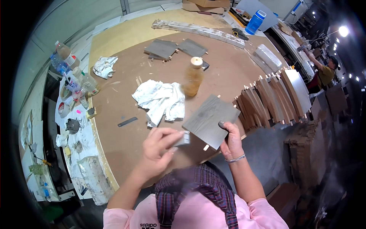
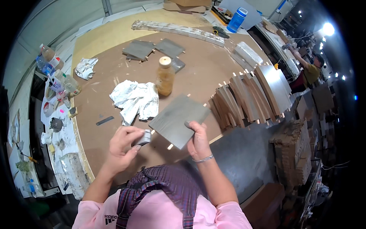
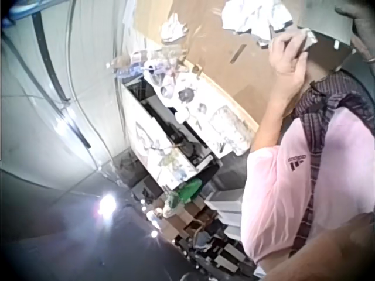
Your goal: The person sands the edges of wood panels using a sanding block and wipes them with a cloth. They apply glue from a bottle and continue sanding and cleaning the panels on a work table.
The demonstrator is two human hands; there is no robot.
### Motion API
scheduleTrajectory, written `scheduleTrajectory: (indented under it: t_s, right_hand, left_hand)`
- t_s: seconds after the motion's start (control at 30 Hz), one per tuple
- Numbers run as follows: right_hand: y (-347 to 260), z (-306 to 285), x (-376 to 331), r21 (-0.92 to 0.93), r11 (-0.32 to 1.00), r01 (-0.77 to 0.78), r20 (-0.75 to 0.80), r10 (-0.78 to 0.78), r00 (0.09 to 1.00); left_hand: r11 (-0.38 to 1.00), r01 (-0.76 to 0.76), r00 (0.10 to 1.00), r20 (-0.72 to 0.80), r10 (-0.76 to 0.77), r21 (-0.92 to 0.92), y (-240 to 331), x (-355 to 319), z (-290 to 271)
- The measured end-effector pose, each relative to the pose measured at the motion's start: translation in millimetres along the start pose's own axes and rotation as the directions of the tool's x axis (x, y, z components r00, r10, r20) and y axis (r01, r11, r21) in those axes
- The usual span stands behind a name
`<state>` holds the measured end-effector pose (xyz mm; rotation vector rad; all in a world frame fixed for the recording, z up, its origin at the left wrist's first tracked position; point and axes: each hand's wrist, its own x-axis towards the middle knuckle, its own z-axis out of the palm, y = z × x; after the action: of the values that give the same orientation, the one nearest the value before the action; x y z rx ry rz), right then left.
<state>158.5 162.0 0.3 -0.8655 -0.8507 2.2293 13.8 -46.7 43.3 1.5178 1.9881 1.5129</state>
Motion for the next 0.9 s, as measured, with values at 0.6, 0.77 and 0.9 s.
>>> scheduleTrajectory:
  t_s: [0.6, 0.77, 0.9]
  right_hand:
    - [-2.7, 16.0, -10.4, -0.142, 0.99, -0.007, 0.069, 0.017, 0.997]
    - [-6.1, 19.3, -10.3, -0.14, 0.99, -0.012, 0.07, 0.022, 0.997]
    - [-2.7, 18.4, -10.2, -0.141, 0.99, -0.014, 0.067, 0.024, 0.997]
  left_hand:
    - [0.898, -0.356, 0.934, 0.13, 0.333, 0.258, 13.4, 11.4, 20.3]
    - [0.9, -0.321, 0.947, 0.122, 0.298, 0.294, -1.6, 15.8, 14.2]
    - [0.888, -0.288, 0.956, 0.06, 0.287, 0.359, -9.7, 11.9, 5.6]
